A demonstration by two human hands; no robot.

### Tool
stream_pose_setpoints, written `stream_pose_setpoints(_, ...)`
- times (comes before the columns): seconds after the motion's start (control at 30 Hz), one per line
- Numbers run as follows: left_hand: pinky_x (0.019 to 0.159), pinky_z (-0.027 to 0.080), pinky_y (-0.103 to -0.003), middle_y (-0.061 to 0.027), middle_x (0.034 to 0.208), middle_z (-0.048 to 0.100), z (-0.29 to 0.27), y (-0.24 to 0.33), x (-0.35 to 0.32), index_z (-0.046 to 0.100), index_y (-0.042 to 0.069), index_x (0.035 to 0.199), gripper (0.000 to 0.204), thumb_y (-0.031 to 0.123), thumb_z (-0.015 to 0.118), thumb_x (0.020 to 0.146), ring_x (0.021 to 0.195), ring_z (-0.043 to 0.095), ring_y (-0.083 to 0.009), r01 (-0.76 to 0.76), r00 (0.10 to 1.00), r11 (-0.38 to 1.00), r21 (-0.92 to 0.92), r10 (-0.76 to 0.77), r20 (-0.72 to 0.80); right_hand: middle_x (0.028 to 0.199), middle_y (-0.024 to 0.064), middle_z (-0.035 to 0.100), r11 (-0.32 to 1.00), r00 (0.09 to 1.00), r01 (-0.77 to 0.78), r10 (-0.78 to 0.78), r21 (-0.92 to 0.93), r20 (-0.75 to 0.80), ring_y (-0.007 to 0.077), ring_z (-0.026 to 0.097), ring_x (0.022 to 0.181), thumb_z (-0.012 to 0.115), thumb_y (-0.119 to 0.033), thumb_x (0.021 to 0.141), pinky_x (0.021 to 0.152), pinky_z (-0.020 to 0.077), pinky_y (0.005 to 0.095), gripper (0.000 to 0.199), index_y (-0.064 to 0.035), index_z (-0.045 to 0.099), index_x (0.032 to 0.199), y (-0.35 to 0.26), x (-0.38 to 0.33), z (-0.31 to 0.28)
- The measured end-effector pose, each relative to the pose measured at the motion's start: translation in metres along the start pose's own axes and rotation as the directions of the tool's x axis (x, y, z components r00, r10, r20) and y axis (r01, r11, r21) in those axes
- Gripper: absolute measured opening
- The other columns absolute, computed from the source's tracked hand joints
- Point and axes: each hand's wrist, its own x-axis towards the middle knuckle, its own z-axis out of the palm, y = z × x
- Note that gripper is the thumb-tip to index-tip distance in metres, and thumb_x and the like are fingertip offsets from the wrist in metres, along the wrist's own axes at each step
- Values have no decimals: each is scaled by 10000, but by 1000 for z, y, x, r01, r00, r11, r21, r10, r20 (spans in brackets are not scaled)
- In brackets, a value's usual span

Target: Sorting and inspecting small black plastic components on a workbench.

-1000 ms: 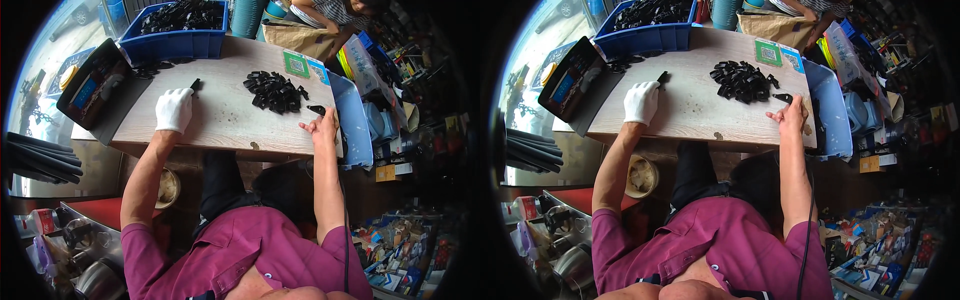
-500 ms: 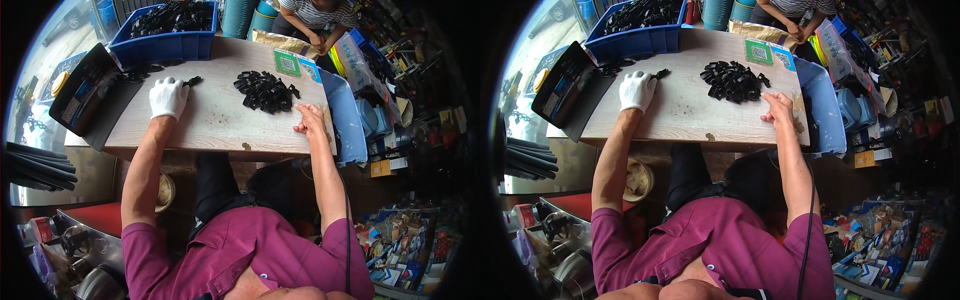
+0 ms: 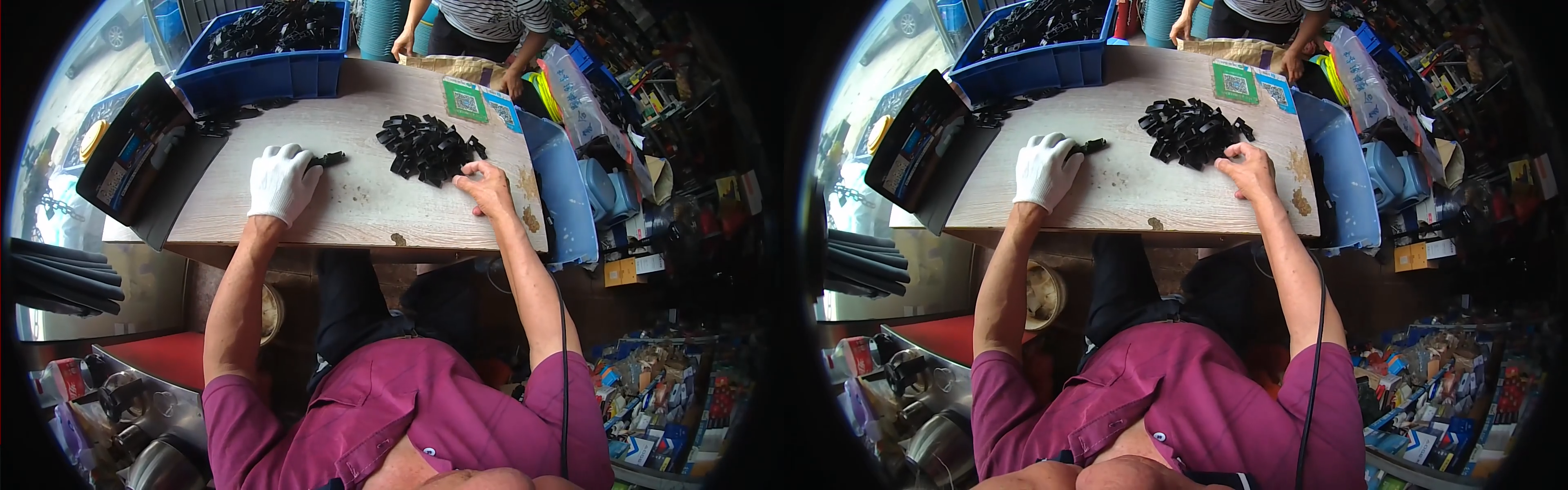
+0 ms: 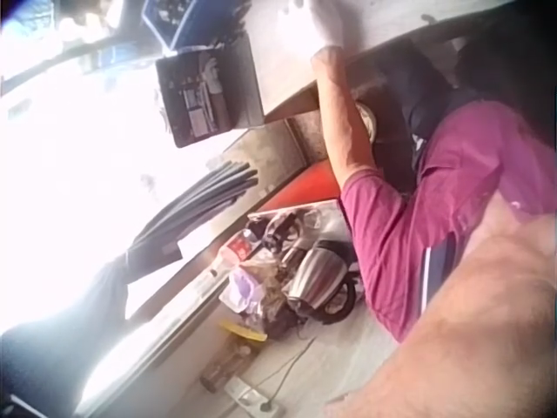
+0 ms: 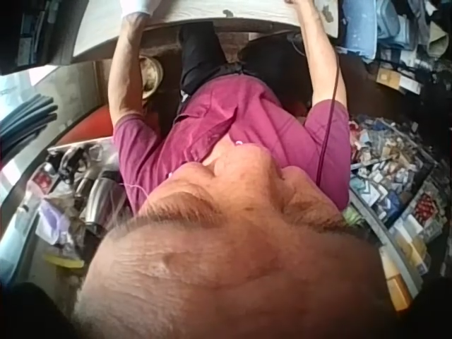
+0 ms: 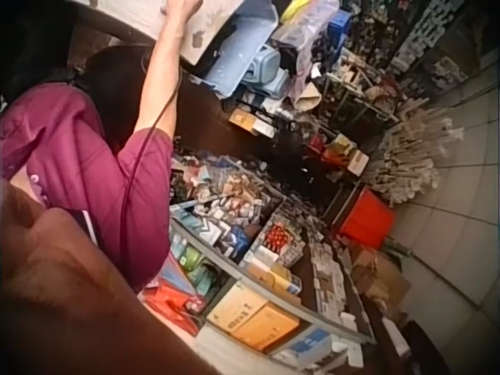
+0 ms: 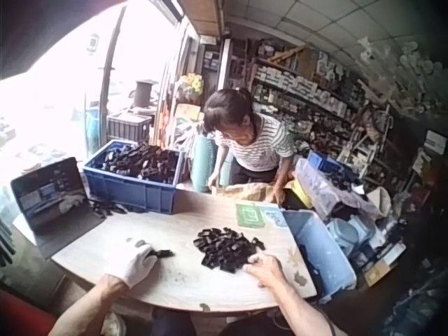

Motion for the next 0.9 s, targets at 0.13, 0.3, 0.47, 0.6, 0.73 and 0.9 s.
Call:
stream_pose_setpoints(0.13,719,504,-410,-94,917,676,-1,0,0,703,83,898,191,254,729,818,865,621,-315,5,1000,1000,0,-5,6,797,65,627,999,1000,-9,10,45,-23,149,587,610,789,-240,773,394,502,301,278,-45,673,933,12,3,0)
stream_pose_setpoints(0.3,773,515,-411,-108,978,692,0,0,0,691,78,1042,250,211,721,832,913,631,-324,17,970,993,-120,-45,-240,712,50,587,949,995,-96,100,301,3,124,517,466,751,-220,835,400,508,302,231,-26,634,878,15,-1,-5)
stream_pose_setpoints(0.47,783,540,-383,-176,989,693,-6,52,-17,674,33,1131,274,27,650,858,883,676,-339,60,958,815,-576,-209,-196,514,-6,459,848,993,-81,25,525,112,88,440,377,733,-213,860,472,557,316,287,5,584,970,6,-29,-4)
stream_pose_setpoints(0.6,775,543,-400,-162,1000,677,9,114,-22,573,83,1306,440,34,615,870,900,670,-340,94,994,659,-746,-109,29,510,-14,429,798,957,-123,-62,590,284,108,458,406,742,-241,851,512,558,336,354,13,565,1022,-17,-55,11)
stream_pose_setpoints(0.73,748,531,-422,-176,987,666,22,135,-10,589,114,1271,383,89,599,888,894,651,-369,54,997,635,-770,6,75,589,14,534,810,908,-83,-178,580,379,94,499,417,748,-273,850,457,510,254,353,20,592,969,-24,-67,25)
stream_pose_setpoints(0.9,678,540,-390,-168,876,681,19,135,-10,658,74,1095,222,94,649,874,782,683,-345,83,993,621,-779,13,116,595,8,536,812,918,-26,-212,583,336,86,482,420,725,-327,878,427,419,227,356,5,616,949,-16,-67,35)
